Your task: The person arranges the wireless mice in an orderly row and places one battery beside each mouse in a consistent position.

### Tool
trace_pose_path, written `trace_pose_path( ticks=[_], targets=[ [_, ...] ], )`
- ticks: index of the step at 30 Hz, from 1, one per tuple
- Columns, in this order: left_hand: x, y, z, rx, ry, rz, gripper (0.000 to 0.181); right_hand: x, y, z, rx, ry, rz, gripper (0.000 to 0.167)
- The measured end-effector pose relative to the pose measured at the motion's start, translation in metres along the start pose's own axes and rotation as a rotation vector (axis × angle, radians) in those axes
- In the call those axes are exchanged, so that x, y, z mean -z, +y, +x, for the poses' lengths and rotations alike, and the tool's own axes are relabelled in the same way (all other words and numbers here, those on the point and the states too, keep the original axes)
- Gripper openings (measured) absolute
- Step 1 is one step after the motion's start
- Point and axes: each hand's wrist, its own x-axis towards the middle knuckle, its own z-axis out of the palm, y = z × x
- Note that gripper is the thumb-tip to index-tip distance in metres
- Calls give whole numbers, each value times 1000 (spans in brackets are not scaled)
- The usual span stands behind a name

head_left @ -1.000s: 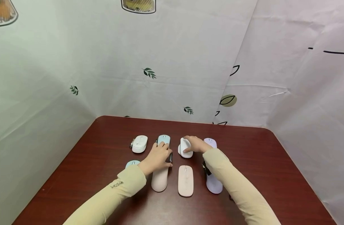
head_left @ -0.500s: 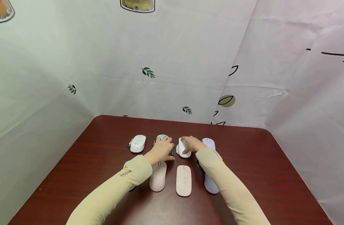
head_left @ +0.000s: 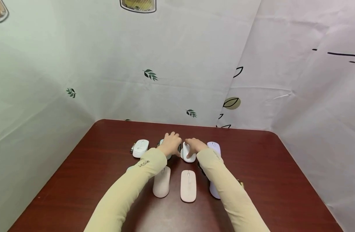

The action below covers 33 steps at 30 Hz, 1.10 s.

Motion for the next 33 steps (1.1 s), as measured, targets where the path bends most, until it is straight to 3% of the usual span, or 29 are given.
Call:
trace_pose_path(
  ticks=[5,8,12,16,22,33],
  targets=[
    [-1,1,9,24,-91,-96,42,-2,-2,0,-2,-2,20,64],
    [-4,2,11,42,-106,-149,39,-4,-3,0,-5,-7,23,64],
    [-10,7,16,120,-83,-184,35,-5,-3,1,-7,1,7,61],
    [-14,17,20,198,-44,-155,28,-3,-1,2,-2,10,-6,64],
    [-21,31,25,253,-30,-200,26,-2,0,4,12,6,-6,76],
    [-27,27,29,360,-57,-328,25,-2,2,2,11,18,21,65]
  ],
)
